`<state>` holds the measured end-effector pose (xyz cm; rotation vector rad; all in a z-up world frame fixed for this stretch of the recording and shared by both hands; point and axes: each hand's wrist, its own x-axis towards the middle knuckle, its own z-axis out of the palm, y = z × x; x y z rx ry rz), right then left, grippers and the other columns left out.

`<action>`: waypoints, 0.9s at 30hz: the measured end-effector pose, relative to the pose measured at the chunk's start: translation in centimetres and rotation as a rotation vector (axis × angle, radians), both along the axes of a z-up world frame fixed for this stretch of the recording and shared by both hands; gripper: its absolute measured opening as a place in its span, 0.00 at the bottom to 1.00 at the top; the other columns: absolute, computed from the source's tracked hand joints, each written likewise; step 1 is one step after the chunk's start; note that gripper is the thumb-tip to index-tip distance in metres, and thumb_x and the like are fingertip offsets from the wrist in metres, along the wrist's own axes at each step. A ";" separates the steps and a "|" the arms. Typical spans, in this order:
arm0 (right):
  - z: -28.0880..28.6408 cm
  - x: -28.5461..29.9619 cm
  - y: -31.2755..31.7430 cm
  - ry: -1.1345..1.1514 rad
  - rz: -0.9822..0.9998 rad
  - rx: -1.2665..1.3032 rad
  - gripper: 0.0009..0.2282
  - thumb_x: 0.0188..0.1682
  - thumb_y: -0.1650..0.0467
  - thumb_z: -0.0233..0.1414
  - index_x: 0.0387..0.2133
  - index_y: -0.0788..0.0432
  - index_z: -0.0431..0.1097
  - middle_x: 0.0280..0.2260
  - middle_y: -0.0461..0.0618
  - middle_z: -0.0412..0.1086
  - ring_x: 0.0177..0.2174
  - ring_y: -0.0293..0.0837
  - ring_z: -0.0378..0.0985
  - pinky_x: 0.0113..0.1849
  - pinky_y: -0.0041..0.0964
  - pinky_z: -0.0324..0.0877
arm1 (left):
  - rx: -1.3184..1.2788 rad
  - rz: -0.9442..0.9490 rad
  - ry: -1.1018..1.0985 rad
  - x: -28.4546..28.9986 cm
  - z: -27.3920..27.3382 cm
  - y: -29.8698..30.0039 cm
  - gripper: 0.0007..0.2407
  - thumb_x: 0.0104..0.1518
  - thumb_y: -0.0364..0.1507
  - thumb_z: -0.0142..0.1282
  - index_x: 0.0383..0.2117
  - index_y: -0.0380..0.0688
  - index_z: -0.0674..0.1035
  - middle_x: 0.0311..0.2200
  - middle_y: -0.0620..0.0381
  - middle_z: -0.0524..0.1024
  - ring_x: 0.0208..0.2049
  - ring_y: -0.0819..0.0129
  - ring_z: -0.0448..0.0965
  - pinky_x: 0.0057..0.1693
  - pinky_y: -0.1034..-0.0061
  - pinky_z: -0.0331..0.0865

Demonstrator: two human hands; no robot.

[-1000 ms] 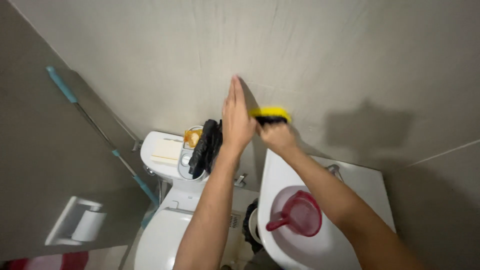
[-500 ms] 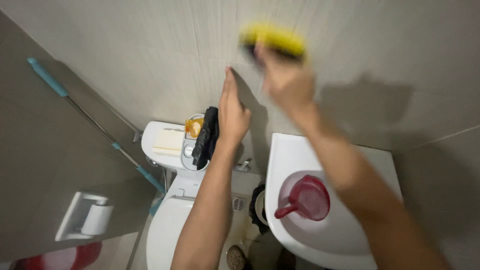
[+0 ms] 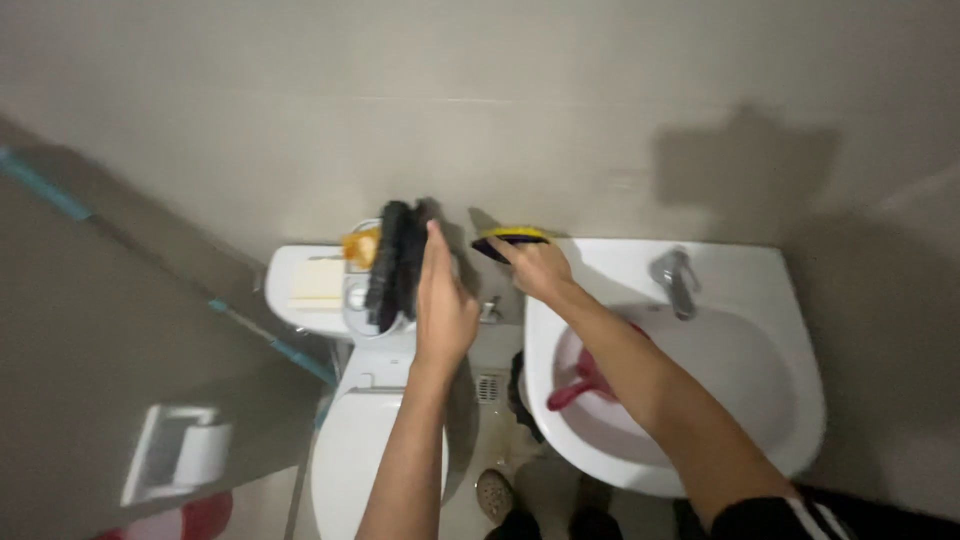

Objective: The person scrubs the tiled bathroom wall above the sink using a yellow sponge and soapy water from a red scoop. They rinse the sponge under the faucet, wipe the wall, and briefly move a black cloth and a white soap dish before continuing to scrub the wall and the toilet tank.

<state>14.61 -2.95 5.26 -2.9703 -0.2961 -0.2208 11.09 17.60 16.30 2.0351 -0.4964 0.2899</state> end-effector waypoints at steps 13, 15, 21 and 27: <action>1.3 -25.6 -11.8 0.161 -0.601 0.709 0.15 0.45 0.69 0.61 0.46 0.55 0.72 0.37 0.57 0.78 0.38 0.56 0.82 0.40 0.46 0.75 | 0.403 -0.281 0.572 -10.3 -10.8 -17.1 0.20 0.57 0.36 0.51 0.58 0.52 0.74 0.49 0.41 0.79 0.51 0.44 0.78 0.57 0.56 0.70; -0.9 -28.3 -14.1 0.174 -0.674 0.710 0.15 0.44 0.69 0.61 0.45 0.55 0.72 0.37 0.57 0.79 0.39 0.55 0.83 0.40 0.45 0.74 | 0.491 -0.278 0.676 -11.4 -13.8 -18.3 0.25 0.55 0.44 0.55 0.60 0.54 0.70 0.49 0.43 0.77 0.51 0.44 0.77 0.56 0.56 0.69; -7.2 -32.7 -20.3 0.043 -0.764 0.966 0.15 0.43 0.71 0.61 0.45 0.58 0.71 0.35 0.54 0.80 0.38 0.49 0.84 0.42 0.42 0.75 | 0.892 -0.321 0.903 -13.1 -17.2 -19.8 0.33 0.49 0.49 0.65 0.54 0.35 0.75 0.49 0.42 0.80 0.52 0.52 0.81 0.59 0.65 0.72; -12.6 -32.4 -23.0 -0.053 -0.683 0.909 0.21 0.42 0.76 0.60 0.51 0.60 0.67 0.42 0.59 0.76 0.43 0.52 0.80 0.44 0.43 0.72 | 0.878 -0.196 0.814 -15.4 -14.4 -21.1 0.26 0.52 0.37 0.60 0.58 0.42 0.71 0.47 0.43 0.80 0.50 0.45 0.81 0.56 0.54 0.73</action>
